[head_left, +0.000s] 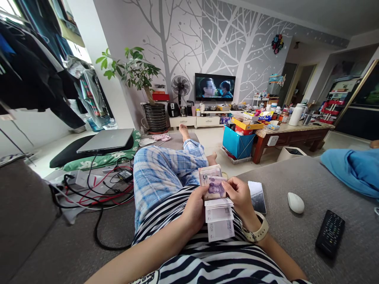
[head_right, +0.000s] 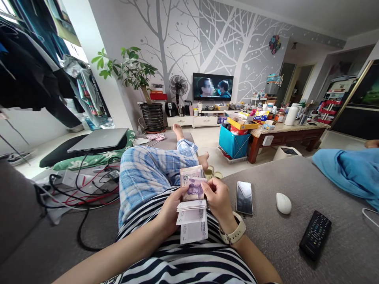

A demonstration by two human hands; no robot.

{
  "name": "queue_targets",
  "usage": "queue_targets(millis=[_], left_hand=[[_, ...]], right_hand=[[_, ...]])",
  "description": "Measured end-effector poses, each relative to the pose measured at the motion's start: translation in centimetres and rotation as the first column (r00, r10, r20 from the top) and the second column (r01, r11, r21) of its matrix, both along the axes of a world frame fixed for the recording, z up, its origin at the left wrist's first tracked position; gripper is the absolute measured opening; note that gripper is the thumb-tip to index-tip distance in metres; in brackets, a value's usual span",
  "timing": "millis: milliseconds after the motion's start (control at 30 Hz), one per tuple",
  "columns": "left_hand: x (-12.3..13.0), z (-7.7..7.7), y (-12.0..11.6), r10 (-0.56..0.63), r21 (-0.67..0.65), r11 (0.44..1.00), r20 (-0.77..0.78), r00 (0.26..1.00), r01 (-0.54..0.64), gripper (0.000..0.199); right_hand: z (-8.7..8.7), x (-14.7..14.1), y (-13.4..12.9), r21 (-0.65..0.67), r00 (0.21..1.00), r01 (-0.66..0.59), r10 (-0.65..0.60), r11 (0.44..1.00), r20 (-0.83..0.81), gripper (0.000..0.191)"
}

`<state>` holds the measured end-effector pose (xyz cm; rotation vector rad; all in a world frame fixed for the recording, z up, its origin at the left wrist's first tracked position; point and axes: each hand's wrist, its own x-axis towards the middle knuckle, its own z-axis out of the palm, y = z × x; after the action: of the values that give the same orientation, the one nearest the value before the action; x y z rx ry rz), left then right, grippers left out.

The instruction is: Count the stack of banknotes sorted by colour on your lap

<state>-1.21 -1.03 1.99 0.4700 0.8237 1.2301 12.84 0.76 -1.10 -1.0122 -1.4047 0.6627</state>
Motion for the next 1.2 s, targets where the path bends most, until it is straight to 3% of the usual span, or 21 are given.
queue_targets(millis=[500, 1200], left_hand=[[0.1, -1.0, 0.5, -0.016, 0.034, 0.999, 0.048, 0.999, 0.014, 0.017], [-0.2, -0.9, 0.1, -0.084, 0.138, 0.987, 0.023, 0.996, 0.080, 0.017]], right_hand=[[0.7, -0.3, -1.4, 0.067, 0.998, -0.059, 0.061, 0.996, -0.031, 0.032], [0.5, 0.0, -1.7, 0.122, 0.989, -0.145, 0.139, 0.982, 0.058, 0.029]])
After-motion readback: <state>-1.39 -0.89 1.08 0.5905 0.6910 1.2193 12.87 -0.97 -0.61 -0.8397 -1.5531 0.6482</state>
